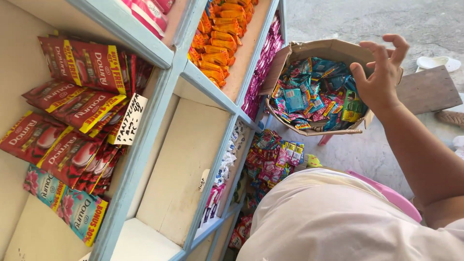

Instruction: Stocking product sachets onto wooden shelves in a retail environment.

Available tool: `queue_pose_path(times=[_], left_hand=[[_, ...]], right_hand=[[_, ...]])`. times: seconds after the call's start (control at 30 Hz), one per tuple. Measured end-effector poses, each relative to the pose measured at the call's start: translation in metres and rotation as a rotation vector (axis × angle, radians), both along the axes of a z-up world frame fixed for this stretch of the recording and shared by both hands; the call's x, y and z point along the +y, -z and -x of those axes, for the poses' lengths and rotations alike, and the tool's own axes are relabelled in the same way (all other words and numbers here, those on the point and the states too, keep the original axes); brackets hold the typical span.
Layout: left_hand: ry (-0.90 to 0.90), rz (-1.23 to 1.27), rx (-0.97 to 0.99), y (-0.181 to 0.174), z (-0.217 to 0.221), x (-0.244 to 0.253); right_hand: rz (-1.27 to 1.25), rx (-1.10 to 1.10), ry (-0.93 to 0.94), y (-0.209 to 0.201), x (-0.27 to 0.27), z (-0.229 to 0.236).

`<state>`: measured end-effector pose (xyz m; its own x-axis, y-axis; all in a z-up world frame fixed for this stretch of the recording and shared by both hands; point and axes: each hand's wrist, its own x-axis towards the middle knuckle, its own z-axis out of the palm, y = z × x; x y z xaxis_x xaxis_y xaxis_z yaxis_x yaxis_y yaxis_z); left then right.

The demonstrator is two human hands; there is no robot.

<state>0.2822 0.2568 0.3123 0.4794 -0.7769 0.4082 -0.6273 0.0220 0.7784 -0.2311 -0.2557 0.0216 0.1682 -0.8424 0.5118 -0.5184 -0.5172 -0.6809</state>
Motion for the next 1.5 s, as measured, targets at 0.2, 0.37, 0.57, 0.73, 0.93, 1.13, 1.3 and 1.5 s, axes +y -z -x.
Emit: queue_pose_path(times=[0.2, 0.37, 0.57, 0.73, 0.93, 1.13, 1.3, 1.5], left_hand=[[0.031, -0.046, -0.102, 0.075, 0.168, -0.094], [-0.082, -0.203, 0.457, 0.15, 0.204, -0.142], [-0.176, -0.255, 0.795, 0.226, 0.229, -0.177], [-0.223, -0.345, 0.945, 0.264, 0.24, -0.2], [-0.212, -0.43, 1.207, 0.304, 0.265, -0.231], [-0.178, -0.504, 1.305, 0.302, 0.271, -0.255], [-0.188, -0.52, 1.235, 0.303, 0.271, -0.264], [-0.188, -0.484, 1.251, 0.311, 0.27, -0.27]], right_hand=[[-0.068, 0.079, -0.121, 0.014, -0.005, -0.014], [-0.112, 0.146, -0.211, 0.04, -0.026, -0.019], [-0.508, 0.189, -0.371, 0.113, -0.065, -0.016], [-0.746, 0.438, -0.422, 0.247, -0.087, 0.005], [-0.81, 0.708, -0.377, 0.422, -0.075, 0.027], [-0.885, 0.731, -0.399, 0.397, -0.045, 0.006], [-0.887, 0.846, -0.344, 0.364, -0.052, 0.005], [-0.815, 0.939, -0.391, 0.256, -0.068, -0.027]])
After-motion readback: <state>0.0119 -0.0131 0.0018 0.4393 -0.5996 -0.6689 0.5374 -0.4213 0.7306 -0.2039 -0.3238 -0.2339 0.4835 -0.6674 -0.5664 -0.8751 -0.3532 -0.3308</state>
